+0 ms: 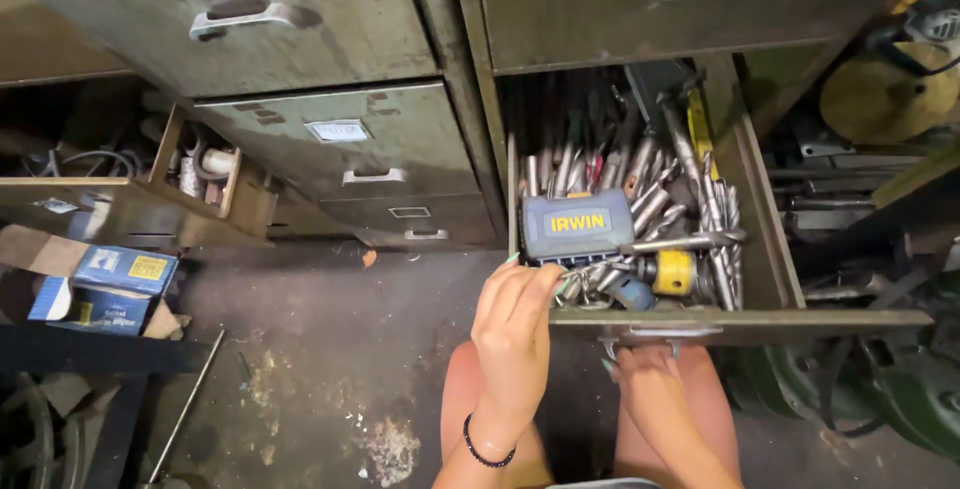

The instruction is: The person uses a digital caliper to measure a small metal part, then places the caliper into a black case. They wipe a metal lathe with a cloth, retrieve a metal ring from a container, and walk to a workbench. They pick up a plastic cup and collect various small metal parts from the lathe, placing them into the cup. Finally, they open a drawer to retrieve a set of drill bits.

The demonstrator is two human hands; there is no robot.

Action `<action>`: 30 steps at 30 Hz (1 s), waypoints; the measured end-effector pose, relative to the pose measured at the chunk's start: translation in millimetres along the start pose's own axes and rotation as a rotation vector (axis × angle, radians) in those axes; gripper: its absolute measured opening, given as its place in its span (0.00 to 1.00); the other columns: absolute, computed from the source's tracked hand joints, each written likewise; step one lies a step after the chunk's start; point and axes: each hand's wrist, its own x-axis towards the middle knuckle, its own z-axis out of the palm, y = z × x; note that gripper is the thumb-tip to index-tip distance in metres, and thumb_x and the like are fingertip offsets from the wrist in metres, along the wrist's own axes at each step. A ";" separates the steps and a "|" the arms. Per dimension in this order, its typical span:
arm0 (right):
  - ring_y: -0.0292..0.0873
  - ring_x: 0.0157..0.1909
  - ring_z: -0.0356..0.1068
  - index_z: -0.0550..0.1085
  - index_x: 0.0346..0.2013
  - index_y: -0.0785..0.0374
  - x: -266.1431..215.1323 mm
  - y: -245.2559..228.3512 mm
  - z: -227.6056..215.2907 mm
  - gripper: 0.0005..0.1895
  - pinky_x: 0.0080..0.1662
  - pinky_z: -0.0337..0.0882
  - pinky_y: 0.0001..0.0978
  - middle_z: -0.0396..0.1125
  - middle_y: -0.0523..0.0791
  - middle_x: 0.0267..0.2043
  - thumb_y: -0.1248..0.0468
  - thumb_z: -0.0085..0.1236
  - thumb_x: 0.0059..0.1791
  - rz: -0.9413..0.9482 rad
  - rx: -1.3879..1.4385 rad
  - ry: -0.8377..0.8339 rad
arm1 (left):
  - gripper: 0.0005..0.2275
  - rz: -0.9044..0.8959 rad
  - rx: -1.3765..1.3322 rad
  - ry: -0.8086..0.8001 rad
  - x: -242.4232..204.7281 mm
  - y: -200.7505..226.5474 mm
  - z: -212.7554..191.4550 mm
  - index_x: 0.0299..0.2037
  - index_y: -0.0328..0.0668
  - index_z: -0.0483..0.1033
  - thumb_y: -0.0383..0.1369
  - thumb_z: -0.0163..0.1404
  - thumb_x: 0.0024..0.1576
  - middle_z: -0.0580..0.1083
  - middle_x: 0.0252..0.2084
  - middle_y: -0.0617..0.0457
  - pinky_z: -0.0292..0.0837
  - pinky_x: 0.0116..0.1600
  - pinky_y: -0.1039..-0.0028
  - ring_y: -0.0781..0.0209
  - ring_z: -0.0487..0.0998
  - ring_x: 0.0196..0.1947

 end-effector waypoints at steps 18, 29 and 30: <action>0.50 0.62 0.59 0.55 0.67 0.65 316.8 54.4 -51.8 0.49 0.65 0.58 0.38 0.58 0.51 0.61 0.44 0.65 0.42 -0.590 -0.034 -0.695 | 0.06 -0.082 0.018 -0.118 -4.0 -12.7 3.5 0.45 0.35 0.73 0.21 0.47 0.60 0.71 0.32 0.50 0.67 0.39 0.68 0.52 0.67 0.31; 0.37 0.44 0.69 0.68 0.52 0.49 327.0 35.4 -63.0 0.44 0.46 0.67 0.26 0.71 0.38 0.47 0.45 0.77 0.26 -0.403 -0.003 -0.828 | 0.04 -0.098 0.047 -0.153 -5.7 -18.2 8.6 0.45 0.32 0.71 0.23 0.45 0.62 0.69 0.34 0.47 0.65 0.41 0.64 0.49 0.66 0.31; 0.37 0.44 0.69 0.68 0.52 0.49 320.8 29.2 -75.7 0.44 0.46 0.67 0.26 0.71 0.38 0.47 0.45 0.77 0.26 -0.402 -0.003 -0.828 | 0.04 -0.097 0.046 -0.154 -5.9 -18.6 8.4 0.45 0.32 0.71 0.23 0.45 0.62 0.69 0.34 0.47 0.65 0.41 0.64 0.49 0.66 0.31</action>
